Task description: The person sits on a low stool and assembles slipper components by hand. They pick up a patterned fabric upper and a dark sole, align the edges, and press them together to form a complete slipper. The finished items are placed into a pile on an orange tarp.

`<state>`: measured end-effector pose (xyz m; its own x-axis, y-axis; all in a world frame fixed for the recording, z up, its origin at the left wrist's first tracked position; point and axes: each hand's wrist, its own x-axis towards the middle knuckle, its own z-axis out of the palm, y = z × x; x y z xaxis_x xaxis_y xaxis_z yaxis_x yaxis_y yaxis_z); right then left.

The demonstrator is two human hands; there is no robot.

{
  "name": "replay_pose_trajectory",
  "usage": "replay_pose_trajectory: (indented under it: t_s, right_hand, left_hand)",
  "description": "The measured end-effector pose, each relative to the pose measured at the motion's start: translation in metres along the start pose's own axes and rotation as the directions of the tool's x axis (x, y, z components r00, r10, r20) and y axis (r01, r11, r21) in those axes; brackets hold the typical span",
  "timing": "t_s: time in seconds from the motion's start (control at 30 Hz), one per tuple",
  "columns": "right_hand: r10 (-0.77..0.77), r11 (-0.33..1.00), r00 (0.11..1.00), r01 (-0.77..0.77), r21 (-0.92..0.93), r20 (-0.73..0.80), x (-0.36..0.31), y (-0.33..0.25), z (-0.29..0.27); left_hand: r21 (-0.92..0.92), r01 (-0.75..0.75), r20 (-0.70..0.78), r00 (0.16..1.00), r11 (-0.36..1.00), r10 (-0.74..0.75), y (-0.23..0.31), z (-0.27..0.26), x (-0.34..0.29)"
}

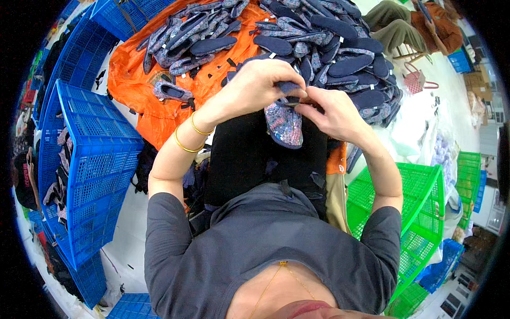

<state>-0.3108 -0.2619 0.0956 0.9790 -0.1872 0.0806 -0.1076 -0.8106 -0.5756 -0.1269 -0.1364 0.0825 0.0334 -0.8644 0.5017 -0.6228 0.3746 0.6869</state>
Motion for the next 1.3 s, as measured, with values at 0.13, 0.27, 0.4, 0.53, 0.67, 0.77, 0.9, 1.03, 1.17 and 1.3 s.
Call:
replay_pose_trajectory:
  t_s: [0.13, 0.27, 0.4, 0.53, 0.67, 0.77, 0.9, 1.03, 1.17, 1.3]
  right_hand:
    - [0.266, 0.883, 0.945, -0.158, 0.442, -0.192, -0.025, 0.026, -0.009]
    - [0.389, 0.687, 0.911, -0.388, 0.614, 0.14, -0.054, 0.05, 0.027]
    - [0.357, 0.26, 0.772, -0.623, 0.738, 0.526, -0.069, 0.039, 0.069]
    - [0.34, -0.171, 0.764, -0.524, 0.835, 0.549, -0.065, 0.013, 0.099]
    - [0.461, -0.393, 0.856, -0.04, 0.919, 0.235, -0.039, 0.014, 0.122]
    - [0.581, -0.336, 0.802, 0.08, 0.938, 0.14, -0.019, 0.039, 0.132]
    - [0.556, 0.016, 0.824, 0.115, 0.993, -0.105, -0.016, 0.037, 0.106]
    - [0.463, 0.373, 0.859, 0.037, 0.927, -0.22, -0.017, 0.012, 0.109]
    - [0.316, 0.72, 0.876, 0.029, 0.693, -0.365, -0.014, 0.009, 0.126]
    - [0.119, 0.904, 0.888, 0.088, 0.418, -0.444, -0.023, -0.013, 0.126]
  left_hand:
    - [0.702, 0.179, -0.165, 0.983, 0.69, -0.087, -0.038, -0.047, -0.02]
    - [0.222, 0.037, 0.036, 0.998, 0.974, -0.046, -0.025, -0.005, -0.023]
    - [-0.039, 0.142, 0.393, 0.912, 0.989, -0.115, -0.021, 0.034, -0.028]
    - [-0.663, 0.453, 0.235, 0.882, 0.595, -0.409, 0.0, 0.031, -0.038]
    - [-0.925, 0.025, -0.153, 0.889, 0.38, -0.431, -0.002, 0.052, -0.068]
    - [-0.883, 0.149, -0.065, 0.9, 0.444, -0.432, -0.009, 0.075, -0.1]
    - [-0.709, 0.329, -0.002, 0.884, 0.625, -0.467, -0.004, 0.075, -0.118]
    - [-0.714, 0.407, 0.049, 0.84, 0.569, -0.54, -0.017, 0.069, -0.117]
    - [-0.89, 0.369, 0.137, 0.778, 0.269, -0.613, -0.024, 0.078, -0.115]
    - [-0.931, 0.25, 0.009, 0.746, 0.268, -0.666, -0.02, 0.085, -0.113]
